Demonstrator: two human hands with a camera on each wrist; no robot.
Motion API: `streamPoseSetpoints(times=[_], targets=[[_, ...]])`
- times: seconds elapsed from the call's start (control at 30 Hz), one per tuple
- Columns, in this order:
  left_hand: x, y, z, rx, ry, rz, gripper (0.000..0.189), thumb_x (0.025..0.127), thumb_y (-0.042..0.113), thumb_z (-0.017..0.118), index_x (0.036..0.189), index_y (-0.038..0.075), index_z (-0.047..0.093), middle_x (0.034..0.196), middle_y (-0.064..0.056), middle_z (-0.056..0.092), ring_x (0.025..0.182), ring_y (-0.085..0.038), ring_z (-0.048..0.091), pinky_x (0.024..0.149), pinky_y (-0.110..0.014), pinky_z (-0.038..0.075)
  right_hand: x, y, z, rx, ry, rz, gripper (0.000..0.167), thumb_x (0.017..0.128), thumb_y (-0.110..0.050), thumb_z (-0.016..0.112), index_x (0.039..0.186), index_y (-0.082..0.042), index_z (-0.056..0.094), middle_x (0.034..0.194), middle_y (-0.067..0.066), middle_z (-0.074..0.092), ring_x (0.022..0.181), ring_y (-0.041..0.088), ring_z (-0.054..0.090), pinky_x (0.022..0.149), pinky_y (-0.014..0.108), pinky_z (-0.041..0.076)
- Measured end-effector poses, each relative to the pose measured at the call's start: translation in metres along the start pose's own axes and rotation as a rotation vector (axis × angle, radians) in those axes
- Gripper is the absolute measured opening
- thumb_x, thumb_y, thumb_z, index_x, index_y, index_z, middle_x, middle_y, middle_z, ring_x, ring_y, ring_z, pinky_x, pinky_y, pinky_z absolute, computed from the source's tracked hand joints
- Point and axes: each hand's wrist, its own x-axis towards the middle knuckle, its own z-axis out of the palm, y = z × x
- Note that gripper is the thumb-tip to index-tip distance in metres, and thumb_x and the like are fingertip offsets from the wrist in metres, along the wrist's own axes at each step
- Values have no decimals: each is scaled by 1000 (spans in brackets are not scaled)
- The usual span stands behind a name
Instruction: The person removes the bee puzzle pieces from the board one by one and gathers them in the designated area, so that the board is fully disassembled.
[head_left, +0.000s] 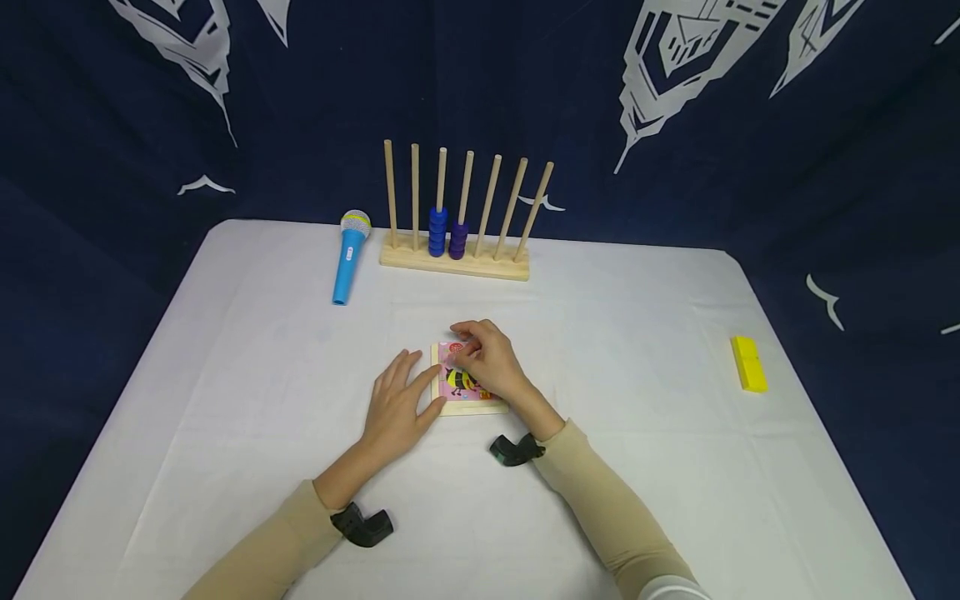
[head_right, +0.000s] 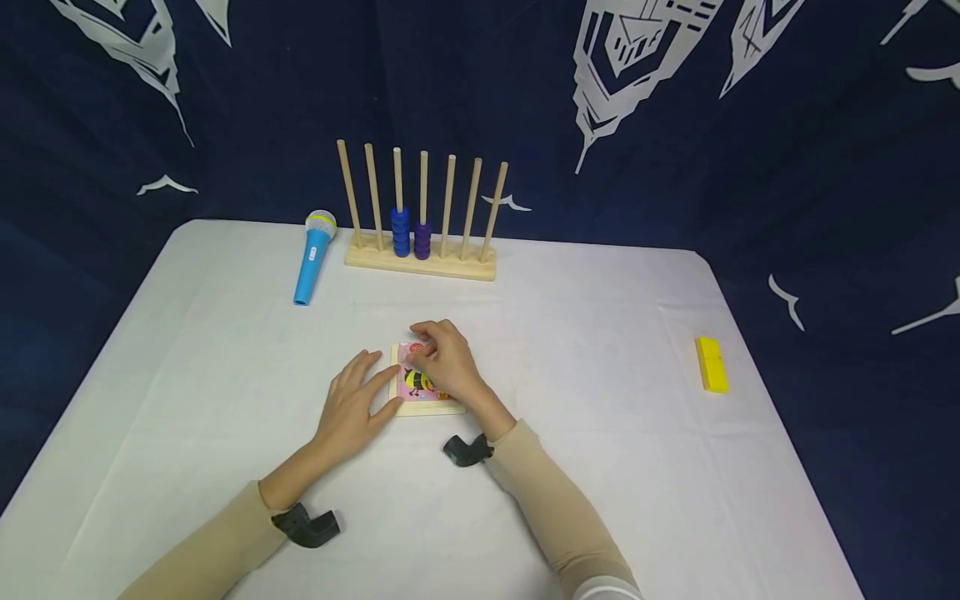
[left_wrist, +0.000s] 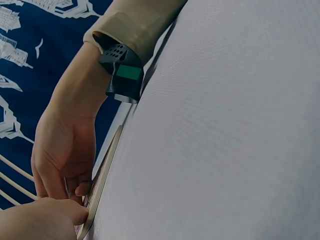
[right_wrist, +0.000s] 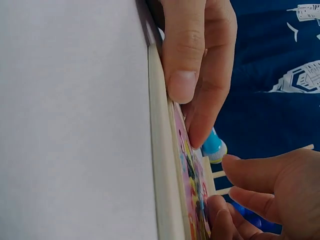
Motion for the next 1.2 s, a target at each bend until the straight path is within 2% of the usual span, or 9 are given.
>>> streamPoseSetpoints(times=[0.27, 0.67, 0.9, 1.2], targets=[[-1, 0, 0, 21, 10, 3, 46, 88, 28, 70, 129, 7, 63, 143, -24, 46, 140, -42, 33, 108, -60, 31, -2, -1, 5, -54, -4, -4, 42, 81, -5, 77, 120, 2, 65, 103, 16, 61, 83, 22, 63, 74, 28, 52], [-1, -2, 1, 23, 29, 17, 45, 87, 27, 71, 127, 8, 64, 141, -24, 48, 139, -41, 35, 106, -59, 33, -3, 0, 11, -181, 12, -5, 35, 82, -10, 78, 115, -2, 69, 100, 10, 58, 81, 17, 56, 73, 30, 47], [-1, -1, 1, 25, 20, 10, 44, 88, 27, 70, 128, 8, 63, 142, -23, 47, 139, -41, 34, 106, -59, 33, -4, -2, 11, -206, 11, -6, 32, 84, -11, 76, 114, -3, 70, 102, 11, 57, 82, 18, 55, 74, 32, 47], [0, 1, 1, 19, 23, 14, 46, 87, 28, 70, 128, 7, 63, 143, -24, 46, 140, -42, 33, 107, -59, 32, -4, -2, 11, -208, 17, -6, 30, 84, -10, 75, 112, -5, 67, 97, 9, 56, 80, 17, 53, 69, 28, 44]])
